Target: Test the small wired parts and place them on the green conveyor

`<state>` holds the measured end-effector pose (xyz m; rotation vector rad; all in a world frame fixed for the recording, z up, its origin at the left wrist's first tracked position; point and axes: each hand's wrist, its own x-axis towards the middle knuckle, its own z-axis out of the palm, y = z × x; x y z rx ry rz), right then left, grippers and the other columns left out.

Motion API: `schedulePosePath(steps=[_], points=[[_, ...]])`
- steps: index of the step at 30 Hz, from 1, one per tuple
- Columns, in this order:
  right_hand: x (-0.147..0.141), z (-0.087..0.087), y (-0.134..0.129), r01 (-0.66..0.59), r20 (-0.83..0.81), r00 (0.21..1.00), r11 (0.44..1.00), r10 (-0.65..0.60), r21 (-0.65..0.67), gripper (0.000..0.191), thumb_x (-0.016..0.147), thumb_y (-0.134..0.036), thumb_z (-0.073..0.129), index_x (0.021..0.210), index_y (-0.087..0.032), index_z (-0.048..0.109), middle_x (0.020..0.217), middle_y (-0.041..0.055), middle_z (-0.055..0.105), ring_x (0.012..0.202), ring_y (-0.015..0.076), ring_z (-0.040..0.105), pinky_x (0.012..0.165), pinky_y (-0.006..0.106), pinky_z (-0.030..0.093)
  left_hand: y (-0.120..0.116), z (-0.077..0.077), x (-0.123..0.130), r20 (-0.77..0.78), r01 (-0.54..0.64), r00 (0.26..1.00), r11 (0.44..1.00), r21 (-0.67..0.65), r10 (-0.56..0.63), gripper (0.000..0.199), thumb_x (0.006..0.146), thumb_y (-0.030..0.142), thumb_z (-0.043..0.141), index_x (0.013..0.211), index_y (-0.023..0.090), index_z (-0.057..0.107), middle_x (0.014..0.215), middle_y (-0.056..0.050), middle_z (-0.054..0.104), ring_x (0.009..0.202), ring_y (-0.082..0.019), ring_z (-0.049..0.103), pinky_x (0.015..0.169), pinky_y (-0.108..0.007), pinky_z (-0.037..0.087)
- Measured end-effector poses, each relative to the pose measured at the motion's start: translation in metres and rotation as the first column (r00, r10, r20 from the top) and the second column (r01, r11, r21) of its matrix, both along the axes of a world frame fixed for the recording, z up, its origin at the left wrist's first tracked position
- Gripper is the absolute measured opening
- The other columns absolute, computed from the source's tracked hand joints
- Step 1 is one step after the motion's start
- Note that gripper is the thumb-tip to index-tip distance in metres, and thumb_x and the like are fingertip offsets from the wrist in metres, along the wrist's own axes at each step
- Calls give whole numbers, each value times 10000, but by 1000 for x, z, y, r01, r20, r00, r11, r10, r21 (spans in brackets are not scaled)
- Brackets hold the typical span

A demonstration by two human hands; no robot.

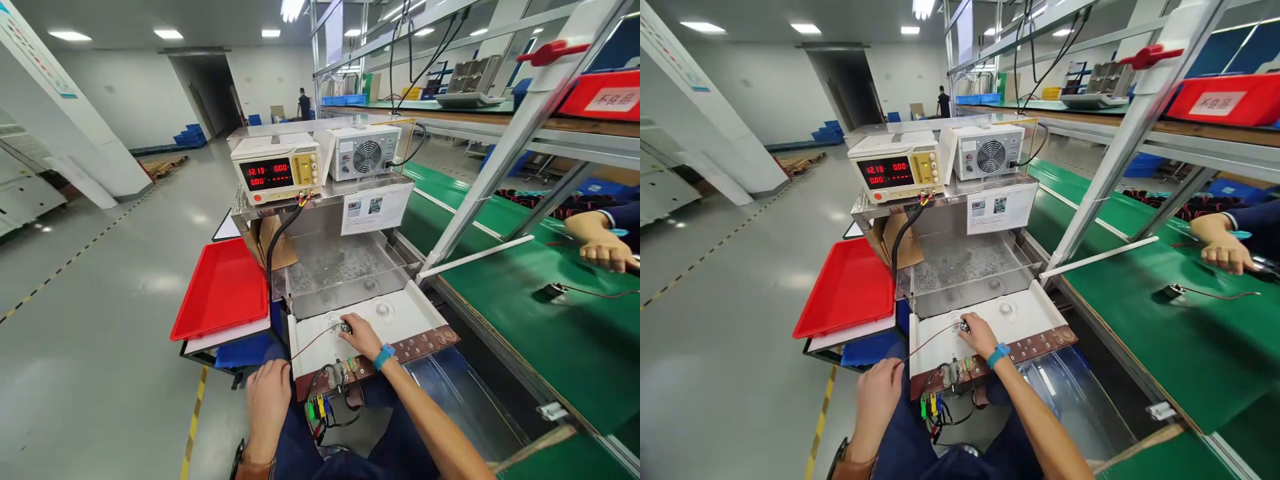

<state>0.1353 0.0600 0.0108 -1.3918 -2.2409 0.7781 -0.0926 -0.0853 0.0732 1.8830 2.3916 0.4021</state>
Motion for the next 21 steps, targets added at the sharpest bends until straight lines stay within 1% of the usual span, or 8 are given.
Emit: schedulePosePath(steps=[3,5,7,9,11,13,16,21], points=[[-15,-11,26,2,112,994,1000,-4,10,283,825,-288,678,1072,-171,604,1082,88,649,991,218,608,850,277,433,-15,-12,-12,184,-67,979,990,-120,89,289,922,293,381,800,208,629,756,-70,684,741,-239,633,667,-332,358],[-27,-15,35,-42,211,977,999,39,9,275,835,-361,671,1034,-182,609,1065,83,663,976,221,619,813,274,433,-22,-22,-9,441,-69,887,982,-173,140,273,910,324,376,783,212,589,648,-38,628,635,-208,596,610,-304,344],[-36,-19,37,-66,311,949,998,58,16,307,843,-427,655,1029,-188,603,1070,89,669,954,230,632,776,280,433,-28,-33,-1,735,-43,650,975,-218,193,237,890,376,409,837,206,566,594,5,568,533,-160,522,548,-272,329],[-41,-23,37,-65,389,920,998,49,27,348,843,-469,642,1046,-190,592,1065,98,678,943,242,643,754,288,431,-34,-39,12,921,7,307,967,-253,239,268,858,440,488,941,195,557,641,26,567,484,-113,452,490,-238,303],[-42,-26,35,-50,436,899,998,34,24,376,846,-493,627,1067,-192,584,1036,103,693,947,252,649,753,293,429,-39,-39,25,963,51,18,961,-271,270,369,802,496,601,997,186,555,712,22,591,488,-81,440,464,-211,300],[-40,-29,35,-20,465,885,1000,14,8,406,851,-522,604,1080,-187,582,1004,111,704,948,261,653,754,300,429,-40,-34,37,948,82,-146,958,-275,284,431,739,524,696,953,170,570,731,7,607,516,-74,485,474,-200,345],[-38,-30,37,17,474,880,1000,-4,-23,460,849,-564,581,1097,-176,580,991,126,708,940,273,657,743,309,432,-34,-23,51,917,145,-225,942,-303,329,457,696,556,742,831,149,581,729,-31,639,556,-97,565,514,-214,425],[-37,-30,38,36,476,879,997,-2,-62,546,811,-628,601,1105,-168,581,1000,143,707,946,293,654,735,319,427,-13,-13,64,937,218,-137,933,-288,321,491,708,605,707,757,123,628,721,-62,653,612,-119,595,540,-216,446]])
